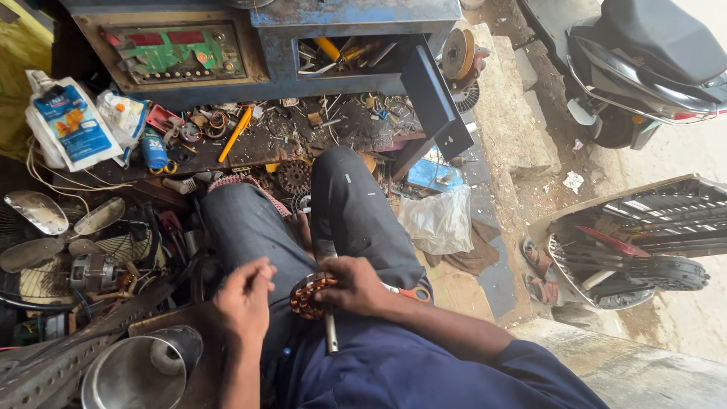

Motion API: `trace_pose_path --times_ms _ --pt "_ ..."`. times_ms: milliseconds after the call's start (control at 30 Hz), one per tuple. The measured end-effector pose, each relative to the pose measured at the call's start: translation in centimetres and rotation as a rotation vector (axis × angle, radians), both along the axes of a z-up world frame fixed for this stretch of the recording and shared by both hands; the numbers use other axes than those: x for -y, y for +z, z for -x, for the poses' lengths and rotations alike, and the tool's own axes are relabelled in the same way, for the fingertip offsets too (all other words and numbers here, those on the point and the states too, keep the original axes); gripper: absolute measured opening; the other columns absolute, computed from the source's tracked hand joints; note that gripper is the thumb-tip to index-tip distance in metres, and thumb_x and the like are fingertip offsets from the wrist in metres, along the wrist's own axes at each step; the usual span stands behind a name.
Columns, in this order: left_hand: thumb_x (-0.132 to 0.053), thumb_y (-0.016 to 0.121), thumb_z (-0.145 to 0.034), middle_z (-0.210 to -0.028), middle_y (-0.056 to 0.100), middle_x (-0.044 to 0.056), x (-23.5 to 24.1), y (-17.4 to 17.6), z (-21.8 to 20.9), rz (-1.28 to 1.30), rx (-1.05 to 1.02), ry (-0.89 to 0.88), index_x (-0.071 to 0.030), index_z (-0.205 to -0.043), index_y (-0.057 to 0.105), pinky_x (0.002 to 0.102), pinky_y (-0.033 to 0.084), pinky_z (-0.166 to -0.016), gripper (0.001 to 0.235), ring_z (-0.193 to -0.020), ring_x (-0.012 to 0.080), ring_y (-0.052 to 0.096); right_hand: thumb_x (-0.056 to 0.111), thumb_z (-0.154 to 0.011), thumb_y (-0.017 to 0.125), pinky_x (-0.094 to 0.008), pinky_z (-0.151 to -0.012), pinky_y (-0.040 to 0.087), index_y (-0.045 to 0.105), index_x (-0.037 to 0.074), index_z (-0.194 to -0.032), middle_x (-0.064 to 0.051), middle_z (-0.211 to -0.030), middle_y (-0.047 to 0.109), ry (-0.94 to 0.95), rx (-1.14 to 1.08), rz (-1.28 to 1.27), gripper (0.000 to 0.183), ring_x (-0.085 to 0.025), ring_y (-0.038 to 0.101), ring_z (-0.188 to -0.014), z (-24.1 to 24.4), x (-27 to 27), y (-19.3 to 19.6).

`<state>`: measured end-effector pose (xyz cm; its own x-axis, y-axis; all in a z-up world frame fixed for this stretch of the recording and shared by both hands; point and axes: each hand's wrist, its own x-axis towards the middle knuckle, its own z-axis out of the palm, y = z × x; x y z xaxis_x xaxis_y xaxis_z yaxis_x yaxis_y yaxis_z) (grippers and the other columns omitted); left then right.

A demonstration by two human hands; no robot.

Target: The person sits on the floor and assembles a cylindrical electrical component by inserting small white rectangular pieces into slots on a copper-wound rotor. The person repeatedly picks up pieces from the workbench and places them into the rotor, adjusting their position with both hands.

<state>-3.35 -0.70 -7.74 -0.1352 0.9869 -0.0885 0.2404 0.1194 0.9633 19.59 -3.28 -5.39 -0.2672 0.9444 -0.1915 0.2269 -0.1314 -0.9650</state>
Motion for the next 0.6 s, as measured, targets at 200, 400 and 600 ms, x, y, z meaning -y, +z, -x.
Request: trace_pose_path --times_ms 200,400,600 --pt "-0.001 0.068 -0.087 -0.107 0.075 0.014 2.3 5.9 -1.9 -0.578 -0.539 -0.437 0.000 -0.098 0.073 0.043 0.062 -0.088 0.012 -0.099 0.0299 0.074 0.016 -0.081 0.085 -0.035 -0.078 0.059 0.069 0.002 -0.111 -0.013 -0.097 0.073 0.074 0.149 -0.107 0.037 -0.024 0.074 -0.091 0.9 -0.4 -1.0" --pt "-0.003 0.066 -0.088 -0.114 0.072 0.026 3.7 5.8 -3.1 -0.693 -0.747 -0.558 0.005 -0.095 0.072 0.046 0.061 -0.089 0.012 -0.108 0.0409 0.071 0.013 -0.085 0.080 -0.034 -0.082 0.061 0.068 0.003 -0.115 -0.014 -0.103 0.073 0.075 0.084 -0.117 0.034 -0.023 0.077 -0.096 0.5 -0.6 -0.6" --pt "-0.004 0.065 -0.091 -0.118 0.070 0.029 5.0 3.8 -2.8 -0.673 -0.779 -0.585 0.006 -0.098 0.073 0.046 0.060 -0.092 0.015 -0.115 0.0432 0.068 0.011 -0.087 0.079 -0.034 -0.086 0.062 0.066 0.001 -0.118 -0.013 -0.105 0.074 0.097 0.050 -0.069 0.035 -0.022 0.076 -0.101 0.6 -0.7 0.0"
